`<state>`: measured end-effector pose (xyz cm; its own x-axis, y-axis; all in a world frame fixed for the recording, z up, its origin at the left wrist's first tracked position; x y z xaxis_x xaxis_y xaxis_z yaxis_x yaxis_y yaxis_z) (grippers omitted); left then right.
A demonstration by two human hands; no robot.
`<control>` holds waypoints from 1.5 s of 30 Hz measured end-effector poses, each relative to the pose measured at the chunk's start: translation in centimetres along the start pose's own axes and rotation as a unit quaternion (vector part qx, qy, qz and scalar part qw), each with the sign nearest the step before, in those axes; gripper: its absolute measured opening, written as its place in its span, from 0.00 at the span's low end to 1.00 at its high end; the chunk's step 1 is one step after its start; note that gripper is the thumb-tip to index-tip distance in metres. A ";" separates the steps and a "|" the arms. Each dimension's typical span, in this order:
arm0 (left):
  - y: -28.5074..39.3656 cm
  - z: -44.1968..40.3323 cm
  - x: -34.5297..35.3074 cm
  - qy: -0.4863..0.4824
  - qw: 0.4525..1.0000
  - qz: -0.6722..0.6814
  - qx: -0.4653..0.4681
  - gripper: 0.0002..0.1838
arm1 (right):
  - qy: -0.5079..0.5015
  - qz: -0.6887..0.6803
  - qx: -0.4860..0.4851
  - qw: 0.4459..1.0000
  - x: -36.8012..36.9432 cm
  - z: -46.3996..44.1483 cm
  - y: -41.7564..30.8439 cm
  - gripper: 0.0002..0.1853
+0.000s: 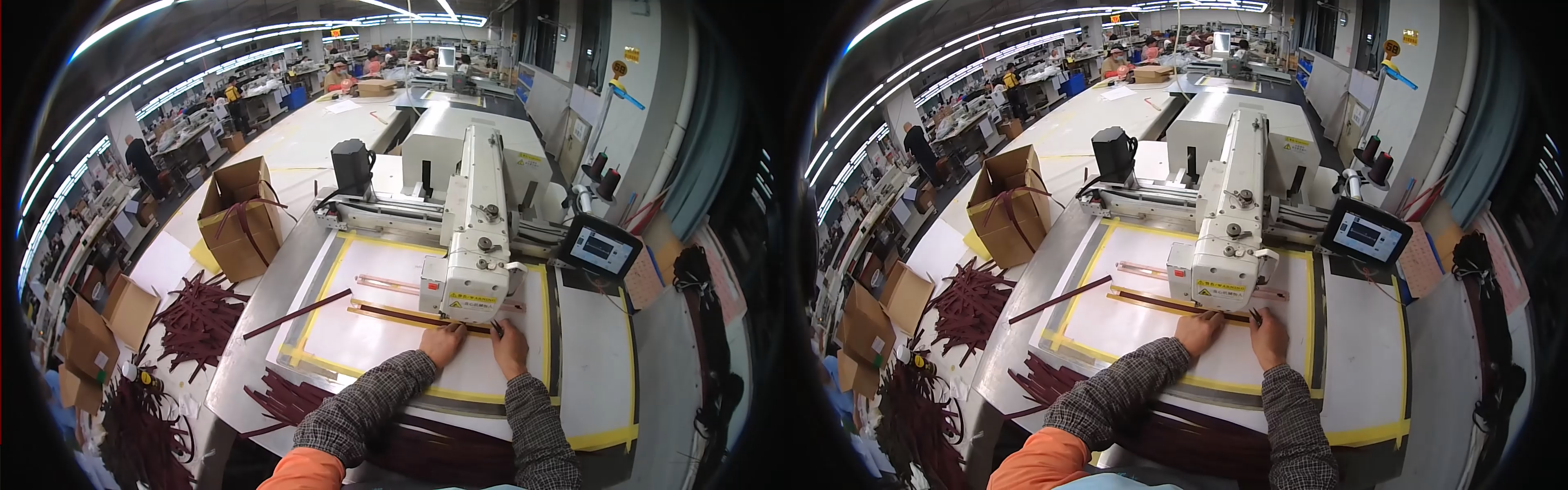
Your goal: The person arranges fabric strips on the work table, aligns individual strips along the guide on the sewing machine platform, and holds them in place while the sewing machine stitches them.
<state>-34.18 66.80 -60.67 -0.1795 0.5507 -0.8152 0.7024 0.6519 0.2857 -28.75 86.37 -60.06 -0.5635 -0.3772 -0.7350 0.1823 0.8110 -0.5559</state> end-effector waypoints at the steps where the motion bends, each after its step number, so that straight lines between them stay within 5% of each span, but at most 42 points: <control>1: -0.1 0.3 -0.2 0.002 1.000 0.002 -0.002 0.15 | -0.015 0.007 0.021 1.000 0.1 -0.1 0.2 0.12; 6: -1.1 1.2 0.6 0.082 0.996 0.021 0.027 0.13 | -0.052 0.004 0.064 0.997 0.6 -0.9 1.5 0.15; 14: -1.7 1.3 -0.3 0.068 0.997 0.016 0.027 0.12 | -0.080 0.033 0.086 0.993 -0.4 -1.9 2.7 0.17; 29: -1.9 1.2 0.1 0.085 0.994 0.040 0.056 0.14 | 0.034 0.160 0.124 0.979 -8.9 -2.0 12.0 0.14; 34: -1.8 1.3 0.2 0.104 0.991 0.066 0.054 0.14 | 0.052 0.077 -0.131 0.987 -4.4 0.5 5.6 0.13; 39: -1.4 0.8 -0.7 0.082 0.993 0.088 -0.004 0.12 | 0.021 -0.002 -0.235 0.972 -0.5 1.2 -1.4 0.19; 45: -1.7 1.0 -0.6 0.123 0.988 0.088 -0.003 0.15 | 0.010 0.030 -0.242 0.970 1.2 1.8 -3.5 0.22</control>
<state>-34.59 64.87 -61.15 -0.2165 0.7658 -0.6055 0.7341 0.5366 0.4161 -28.59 82.23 -59.71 -0.5798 -0.3175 -0.7503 -0.1821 0.9482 -0.2605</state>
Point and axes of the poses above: each hand's wrist, its own z-axis away from the middle knuckle, its own x-axis out of the palm, y = z × x, the point moved 5 cm from there along -z, towards the middle knuckle, and after that the axes turned 11 degrees about y, right-handed, at the moved point
